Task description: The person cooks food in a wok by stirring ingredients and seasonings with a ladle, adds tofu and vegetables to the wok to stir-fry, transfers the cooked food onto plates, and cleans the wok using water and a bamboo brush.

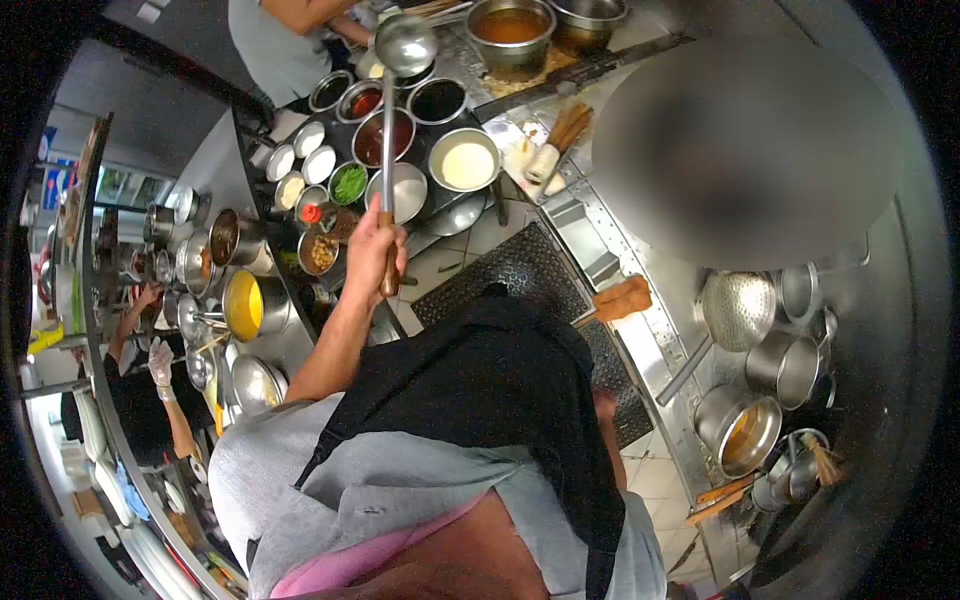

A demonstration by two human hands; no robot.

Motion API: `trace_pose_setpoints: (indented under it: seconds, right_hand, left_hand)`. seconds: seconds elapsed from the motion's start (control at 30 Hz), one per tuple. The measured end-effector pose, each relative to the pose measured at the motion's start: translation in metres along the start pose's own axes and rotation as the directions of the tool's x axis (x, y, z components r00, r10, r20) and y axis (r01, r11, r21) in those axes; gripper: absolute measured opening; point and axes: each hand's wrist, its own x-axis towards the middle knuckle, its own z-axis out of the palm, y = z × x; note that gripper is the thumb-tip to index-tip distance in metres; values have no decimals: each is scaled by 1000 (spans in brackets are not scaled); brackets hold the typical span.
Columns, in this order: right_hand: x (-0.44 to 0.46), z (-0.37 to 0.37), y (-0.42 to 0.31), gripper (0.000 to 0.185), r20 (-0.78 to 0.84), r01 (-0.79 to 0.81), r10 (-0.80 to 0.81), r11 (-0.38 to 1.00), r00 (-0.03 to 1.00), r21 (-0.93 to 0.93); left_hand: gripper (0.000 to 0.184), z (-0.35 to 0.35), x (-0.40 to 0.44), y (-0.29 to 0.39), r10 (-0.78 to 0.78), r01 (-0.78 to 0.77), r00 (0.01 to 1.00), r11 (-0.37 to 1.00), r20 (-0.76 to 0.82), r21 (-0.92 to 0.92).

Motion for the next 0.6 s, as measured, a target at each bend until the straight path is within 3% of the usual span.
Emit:
trace_pose_setpoints:
  seconds: [0.1, 0.13, 0.17, 0.27, 0.37, 0.47, 0.57, 0.6]
  right_hand:
    - [45, 25, 0, 36, -113, 152, -144, 986, 983, 62]
    - [60, 37, 6, 36, -167, 220, -204, 972, 965, 79]
    - [71, 41, 1, 36, -251, 313, -289, 948, 924, 60]
    - [62, -25, -40, 29, -179, 123, -80, 962, 981, 244]
    - [61, -52, -66, 23, -166, 68, -15, 946, 986, 317]
    - [62, -50, -72, 16, -200, 104, -49, 957, 978, 271]
    - [63, -24, -64, 10, -272, 221, -197, 973, 942, 60]
    - [48, -53, -89, 12, -160, 62, -6, 935, 987, 348]
  left_hand:
    - [70, -44, 46, -2, 41, -33, 990, 998, -138, 60]
    - [50, -53, 56, 0, 57, -52, 984, 998, -169, 37]
    - [46, -64, 68, 0, 42, -37, 982, 999, -186, 26]
    - [40, -97, 103, -14, -11, 9, 980, 1000, -200, -9]
    - [39, -107, 114, -13, -36, 36, 979, 999, -201, -4]
    - [38, -112, 123, -16, -54, 52, 979, 999, -196, -14]
    - [38, -115, 131, -16, -79, 79, 977, 997, -197, -8]
    - [38, -116, 133, -15, -89, 86, 977, 996, -192, -20]
